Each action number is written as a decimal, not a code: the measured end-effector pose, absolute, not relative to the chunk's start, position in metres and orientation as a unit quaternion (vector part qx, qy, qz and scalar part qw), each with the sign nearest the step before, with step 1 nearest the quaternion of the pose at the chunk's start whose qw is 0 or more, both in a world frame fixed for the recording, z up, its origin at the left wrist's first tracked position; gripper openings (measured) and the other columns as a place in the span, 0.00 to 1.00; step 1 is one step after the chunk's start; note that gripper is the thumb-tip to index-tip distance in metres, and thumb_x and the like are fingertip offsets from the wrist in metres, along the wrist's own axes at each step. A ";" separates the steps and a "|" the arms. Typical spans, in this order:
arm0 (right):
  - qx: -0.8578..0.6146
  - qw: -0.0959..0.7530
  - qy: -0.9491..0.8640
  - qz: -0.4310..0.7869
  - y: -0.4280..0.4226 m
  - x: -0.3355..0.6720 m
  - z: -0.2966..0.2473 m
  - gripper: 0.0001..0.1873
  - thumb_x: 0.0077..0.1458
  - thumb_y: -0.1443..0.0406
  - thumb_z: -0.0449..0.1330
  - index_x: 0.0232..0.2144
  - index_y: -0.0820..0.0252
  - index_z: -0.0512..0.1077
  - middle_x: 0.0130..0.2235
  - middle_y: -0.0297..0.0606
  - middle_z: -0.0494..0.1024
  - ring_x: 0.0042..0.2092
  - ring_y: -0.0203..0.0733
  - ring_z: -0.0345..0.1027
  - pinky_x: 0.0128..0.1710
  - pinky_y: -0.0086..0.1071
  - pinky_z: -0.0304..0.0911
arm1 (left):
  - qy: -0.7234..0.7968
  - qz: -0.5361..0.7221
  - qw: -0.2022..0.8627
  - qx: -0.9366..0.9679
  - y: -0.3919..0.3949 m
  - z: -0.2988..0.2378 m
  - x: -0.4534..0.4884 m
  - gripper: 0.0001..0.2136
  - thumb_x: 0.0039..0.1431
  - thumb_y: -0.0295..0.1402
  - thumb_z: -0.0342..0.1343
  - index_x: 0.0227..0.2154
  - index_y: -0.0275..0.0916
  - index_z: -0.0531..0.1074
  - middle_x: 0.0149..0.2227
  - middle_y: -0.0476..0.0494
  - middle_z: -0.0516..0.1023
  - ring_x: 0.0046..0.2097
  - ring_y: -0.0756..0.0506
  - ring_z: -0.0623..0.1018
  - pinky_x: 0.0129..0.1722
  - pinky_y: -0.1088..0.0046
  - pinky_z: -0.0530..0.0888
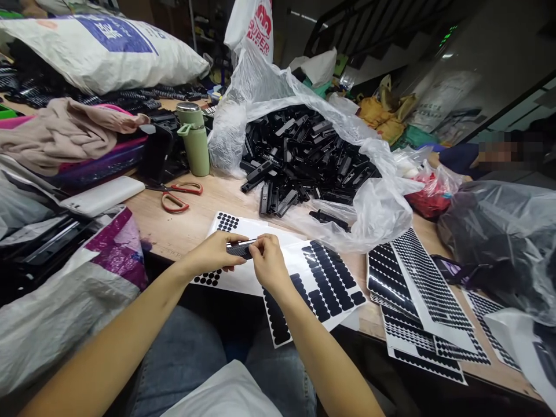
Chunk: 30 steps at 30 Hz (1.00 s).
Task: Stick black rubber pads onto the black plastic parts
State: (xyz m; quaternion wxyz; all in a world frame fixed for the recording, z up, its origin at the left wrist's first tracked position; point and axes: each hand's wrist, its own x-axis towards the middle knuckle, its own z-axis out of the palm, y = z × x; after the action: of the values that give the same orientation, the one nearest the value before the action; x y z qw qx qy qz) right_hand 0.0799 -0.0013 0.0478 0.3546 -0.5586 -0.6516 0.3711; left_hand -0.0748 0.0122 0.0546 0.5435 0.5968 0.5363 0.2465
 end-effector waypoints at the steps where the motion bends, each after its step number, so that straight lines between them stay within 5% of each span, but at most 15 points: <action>1: -0.561 0.352 -0.653 0.367 -0.002 0.080 0.048 0.05 0.53 0.68 0.51 0.25 0.59 0.63 0.41 0.41 0.64 0.43 0.41 0.62 0.47 0.37 0.59 | 0.535 0.246 0.543 0.599 0.012 0.055 -0.073 0.23 0.42 0.29 0.60 0.46 0.34 0.72 0.21 0.51 0.73 0.20 0.51 0.72 0.19 0.76 0.71; 8: -0.617 0.347 -0.636 0.306 0.009 0.110 0.031 0.08 0.53 0.63 0.53 0.36 0.59 0.65 0.42 0.41 0.66 0.38 0.40 0.63 0.42 0.35 0.60 | 0.538 0.219 0.545 0.604 0.011 0.045 -0.065 0.26 0.43 0.31 0.60 0.48 0.33 0.67 0.30 0.46 0.74 0.19 0.51 0.72 0.19 0.74 0.71; 13: -0.723 0.192 -0.624 0.224 0.028 0.139 0.006 0.11 0.53 0.62 0.54 0.35 0.65 0.68 0.40 0.50 0.69 0.42 0.49 0.64 0.41 0.38 0.58 | 0.532 0.146 0.547 0.629 0.005 0.032 -0.064 0.23 0.43 0.34 0.59 0.45 0.37 0.67 0.37 0.45 0.73 0.21 0.51 0.74 0.19 0.75 0.70; 20: -0.711 0.163 -0.644 0.230 0.028 0.132 -0.005 0.09 0.53 0.65 0.53 0.34 0.65 0.69 0.41 0.52 0.69 0.41 0.49 0.65 0.38 0.37 0.58 | 0.561 0.125 0.535 0.620 0.002 0.023 -0.059 0.23 0.43 0.35 0.58 0.46 0.35 0.69 0.22 0.50 0.73 0.21 0.48 0.73 0.21 0.75 0.69; 30: -0.713 0.214 -0.617 0.255 0.027 0.130 -0.006 0.08 0.52 0.66 0.54 0.34 0.63 0.69 0.39 0.48 0.70 0.39 0.46 0.66 0.39 0.36 0.58 | 0.571 0.139 0.526 0.615 0.001 0.021 -0.058 0.23 0.43 0.34 0.59 0.46 0.36 0.70 0.19 0.52 0.71 0.20 0.48 0.72 0.20 0.76 0.66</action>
State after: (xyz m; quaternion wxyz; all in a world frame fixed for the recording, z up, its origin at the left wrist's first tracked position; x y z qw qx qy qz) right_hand 0.1300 0.0273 -0.0063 0.2141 -0.7133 -0.6165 0.2555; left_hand -0.0580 0.0007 0.0208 0.5258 0.6151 0.5708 0.1393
